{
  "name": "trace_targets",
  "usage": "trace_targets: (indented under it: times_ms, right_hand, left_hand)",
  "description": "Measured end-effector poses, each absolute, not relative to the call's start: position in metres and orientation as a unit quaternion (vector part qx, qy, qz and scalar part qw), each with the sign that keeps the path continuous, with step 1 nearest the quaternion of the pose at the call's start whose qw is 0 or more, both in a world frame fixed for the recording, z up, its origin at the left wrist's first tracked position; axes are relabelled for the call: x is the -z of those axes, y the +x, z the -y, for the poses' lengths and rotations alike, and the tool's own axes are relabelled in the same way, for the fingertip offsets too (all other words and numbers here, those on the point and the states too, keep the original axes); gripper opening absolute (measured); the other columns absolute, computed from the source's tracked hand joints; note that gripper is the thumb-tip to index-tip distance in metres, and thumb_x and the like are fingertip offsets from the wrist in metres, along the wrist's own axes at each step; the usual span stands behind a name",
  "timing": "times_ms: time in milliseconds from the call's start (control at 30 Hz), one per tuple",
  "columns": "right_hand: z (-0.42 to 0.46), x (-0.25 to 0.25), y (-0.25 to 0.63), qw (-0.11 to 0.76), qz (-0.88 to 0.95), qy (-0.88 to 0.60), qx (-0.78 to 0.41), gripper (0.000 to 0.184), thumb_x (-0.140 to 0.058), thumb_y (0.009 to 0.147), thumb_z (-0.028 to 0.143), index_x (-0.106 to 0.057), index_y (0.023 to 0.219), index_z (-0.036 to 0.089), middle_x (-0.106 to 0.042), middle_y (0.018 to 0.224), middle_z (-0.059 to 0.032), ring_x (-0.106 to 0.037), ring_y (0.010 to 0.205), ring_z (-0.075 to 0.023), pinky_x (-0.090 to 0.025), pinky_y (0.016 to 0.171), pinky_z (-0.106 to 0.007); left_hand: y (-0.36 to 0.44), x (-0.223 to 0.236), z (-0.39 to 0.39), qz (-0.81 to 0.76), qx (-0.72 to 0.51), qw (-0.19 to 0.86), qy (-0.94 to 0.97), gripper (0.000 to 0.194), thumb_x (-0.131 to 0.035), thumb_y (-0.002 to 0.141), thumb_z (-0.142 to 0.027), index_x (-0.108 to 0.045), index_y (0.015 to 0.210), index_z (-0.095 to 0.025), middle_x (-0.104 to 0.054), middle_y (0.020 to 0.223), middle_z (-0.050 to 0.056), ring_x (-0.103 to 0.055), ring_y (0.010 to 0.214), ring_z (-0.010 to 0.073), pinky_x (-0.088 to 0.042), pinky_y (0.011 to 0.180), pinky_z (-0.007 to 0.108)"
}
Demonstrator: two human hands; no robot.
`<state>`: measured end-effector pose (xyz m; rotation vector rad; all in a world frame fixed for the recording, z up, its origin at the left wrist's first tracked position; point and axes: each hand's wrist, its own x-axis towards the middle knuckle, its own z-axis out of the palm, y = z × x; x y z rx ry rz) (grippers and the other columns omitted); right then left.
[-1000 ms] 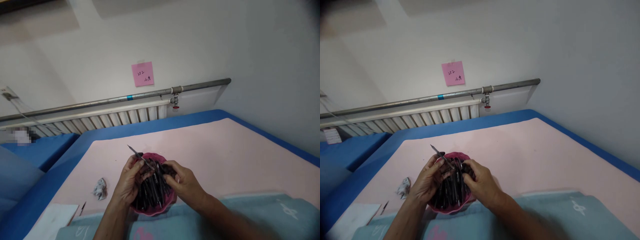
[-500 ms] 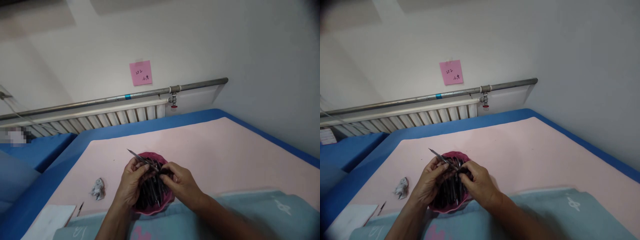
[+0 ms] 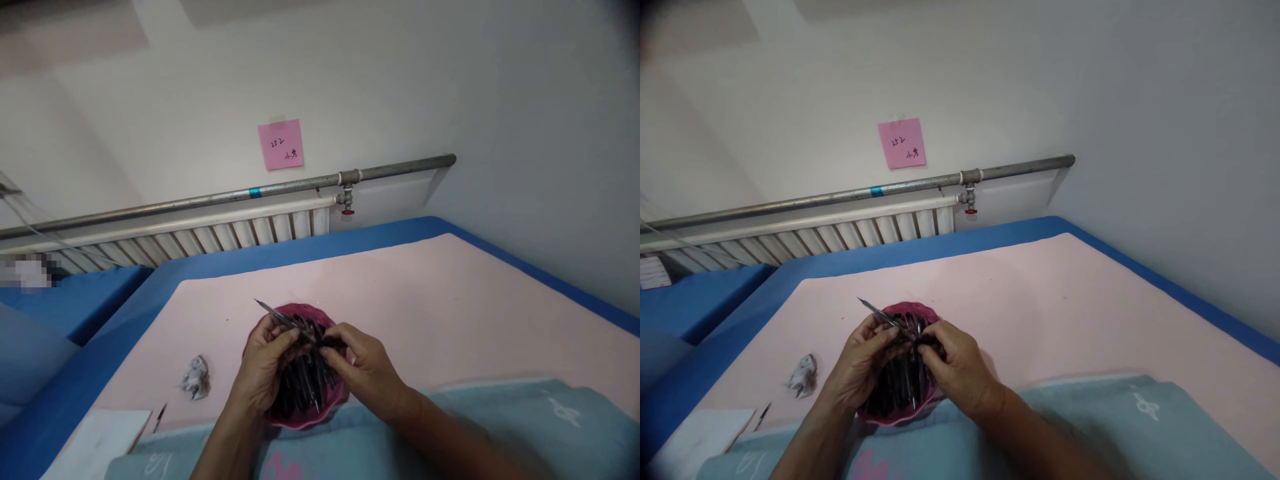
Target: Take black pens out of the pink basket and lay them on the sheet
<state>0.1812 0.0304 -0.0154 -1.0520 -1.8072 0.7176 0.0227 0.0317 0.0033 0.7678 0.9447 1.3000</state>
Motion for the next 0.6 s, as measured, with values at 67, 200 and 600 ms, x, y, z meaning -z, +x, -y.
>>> trace_targets:
  times_ms: [67, 200, 600]
  right_hand:
    - [-0.0306, 0.0158, 0.1816, 0.451, 0.735, -0.422, -0.279, 0.009, -0.052, 0.076, 0.013, -0.056, 0.081, 0.02, -0.059, 0.072, 0.0021, -0.055, 0.066, -0.0113, -0.042, 0.062, -0.022]
    - [-0.0315, 0.0176, 0.1827, 0.452, 0.742, -0.422, -0.26, 0.008, -0.051, 0.077, 0.015, -0.056, 0.081, 0.02, -0.06, 0.073, 0.0015, -0.056, 0.066, -0.0116, -0.043, 0.062, -0.022]
    - [-0.0306, 0.0138, 0.1829, 0.454, 0.732, -0.431, -0.266, 0.008, -0.052, 0.077, 0.016, -0.058, 0.081, 0.02, -0.061, 0.072, 0.0015, -0.056, 0.064, -0.0113, -0.043, 0.06, -0.021]
  left_hand:
    - [0.0232, -0.0035, -0.0314, -0.413, -0.568, 0.629, 0.333, 0.026, -0.069, 0.063, -0.017, -0.054, 0.084, -0.013, -0.065, 0.077, 0.003, -0.061, 0.067, 0.0122, -0.052, 0.064, 0.026]
    - [0.0233, -0.0027, -0.0306, -0.424, -0.562, 0.626, 0.334, 0.028, -0.07, 0.063, -0.019, -0.055, 0.085, -0.013, -0.065, 0.079, 0.004, -0.061, 0.068, 0.0129, -0.051, 0.062, 0.025]
    - [0.0243, -0.0052, -0.0295, -0.429, -0.534, 0.64, 0.347, 0.026, -0.067, 0.067, -0.022, -0.056, 0.09, -0.014, -0.065, 0.079, 0.004, -0.061, 0.07, 0.014, -0.051, 0.061, 0.026]
